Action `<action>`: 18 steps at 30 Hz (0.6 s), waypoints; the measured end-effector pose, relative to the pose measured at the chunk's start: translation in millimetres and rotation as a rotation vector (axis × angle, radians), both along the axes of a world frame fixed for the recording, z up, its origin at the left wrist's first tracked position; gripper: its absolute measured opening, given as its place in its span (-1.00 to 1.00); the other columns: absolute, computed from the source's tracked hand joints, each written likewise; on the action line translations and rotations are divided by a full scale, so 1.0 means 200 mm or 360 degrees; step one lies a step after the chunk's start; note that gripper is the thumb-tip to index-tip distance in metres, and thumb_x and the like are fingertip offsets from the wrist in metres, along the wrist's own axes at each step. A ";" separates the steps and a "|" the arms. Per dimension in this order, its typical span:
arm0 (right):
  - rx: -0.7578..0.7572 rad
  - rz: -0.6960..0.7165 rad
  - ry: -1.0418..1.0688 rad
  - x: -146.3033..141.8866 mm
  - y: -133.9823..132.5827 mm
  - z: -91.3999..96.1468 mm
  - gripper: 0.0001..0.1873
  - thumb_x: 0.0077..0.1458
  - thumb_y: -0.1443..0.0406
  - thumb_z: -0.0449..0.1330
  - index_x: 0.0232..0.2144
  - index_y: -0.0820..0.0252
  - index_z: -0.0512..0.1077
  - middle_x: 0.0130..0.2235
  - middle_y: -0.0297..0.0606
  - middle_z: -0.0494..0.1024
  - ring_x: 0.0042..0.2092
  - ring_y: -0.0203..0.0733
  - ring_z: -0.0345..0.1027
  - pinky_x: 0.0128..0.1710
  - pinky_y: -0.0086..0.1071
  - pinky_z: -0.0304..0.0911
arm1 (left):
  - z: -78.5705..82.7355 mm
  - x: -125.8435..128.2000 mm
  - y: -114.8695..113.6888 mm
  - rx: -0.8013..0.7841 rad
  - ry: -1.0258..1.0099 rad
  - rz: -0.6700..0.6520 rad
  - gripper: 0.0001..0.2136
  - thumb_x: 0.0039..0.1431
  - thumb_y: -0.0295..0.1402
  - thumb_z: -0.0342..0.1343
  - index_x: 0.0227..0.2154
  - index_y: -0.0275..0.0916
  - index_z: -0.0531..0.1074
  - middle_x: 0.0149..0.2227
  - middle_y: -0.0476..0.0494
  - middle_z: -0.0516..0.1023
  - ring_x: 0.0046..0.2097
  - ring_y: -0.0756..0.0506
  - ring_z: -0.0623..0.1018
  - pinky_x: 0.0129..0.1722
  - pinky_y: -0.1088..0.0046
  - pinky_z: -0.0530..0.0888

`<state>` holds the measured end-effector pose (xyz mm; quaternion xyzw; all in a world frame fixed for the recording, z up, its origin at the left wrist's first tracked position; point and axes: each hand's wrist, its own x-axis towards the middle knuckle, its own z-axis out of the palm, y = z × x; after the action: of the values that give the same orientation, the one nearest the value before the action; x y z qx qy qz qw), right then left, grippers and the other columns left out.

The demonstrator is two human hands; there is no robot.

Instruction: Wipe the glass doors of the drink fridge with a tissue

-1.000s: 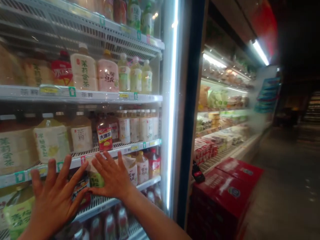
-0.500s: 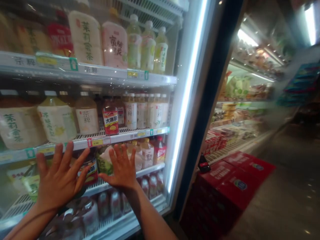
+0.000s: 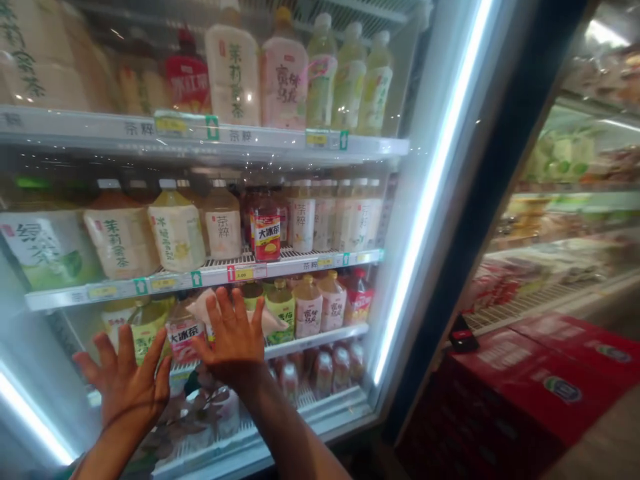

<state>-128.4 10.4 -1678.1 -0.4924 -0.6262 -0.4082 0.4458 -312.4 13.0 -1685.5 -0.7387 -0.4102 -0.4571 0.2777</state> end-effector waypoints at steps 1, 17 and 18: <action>0.0005 0.0002 -0.0011 -0.02 0.01 0.00 -0.24 0.27 0.01 0.15 0.37 0.28 0.21 0.36 0.04 0.31 0.50 0.20 -0.17 0.45 0.30 -0.40 | -0.01 -0.02 0.00 -0.0003 -0.0008 0.0024 -0.15 0.23 -0.38 0.18 0.43 0.20 -0.18 0.53 -0.05 -0.46 0.51 -0.33 -0.45 0.36 -0.40 -0.37; 0.0084 0.0050 -0.0407 -0.01 0.02 0.17 -0.20 0.28 -0.20 0.01 0.33 0.17 0.29 0.40 -0.19 0.27 0.54 0.05 -0.42 0.49 0.17 -0.57 | -0.14 -0.06 0.04 0.0093 -0.0064 0.0055 -0.12 0.19 -0.49 0.15 0.44 0.12 -0.19 0.54 -0.13 -0.33 0.52 -0.39 -0.27 0.36 -0.48 -0.23; 0.0082 0.0101 -0.0443 0.00 0.01 0.12 -0.21 0.27 -0.21 0.01 0.32 0.14 0.31 0.40 -0.22 0.27 0.54 0.05 -0.36 0.50 0.15 -0.54 | -0.14 -0.06 0.04 0.0109 -0.0058 0.0058 -0.13 0.19 -0.49 0.15 0.44 0.10 -0.19 0.54 -0.14 -0.32 0.52 -0.37 -0.26 0.37 -0.45 -0.22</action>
<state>-128.4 12.7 -1653.4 -0.3994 -0.6866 -0.4742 0.3797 -323.5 20.4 -1713.3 -0.7127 -0.4127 -0.4792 0.3034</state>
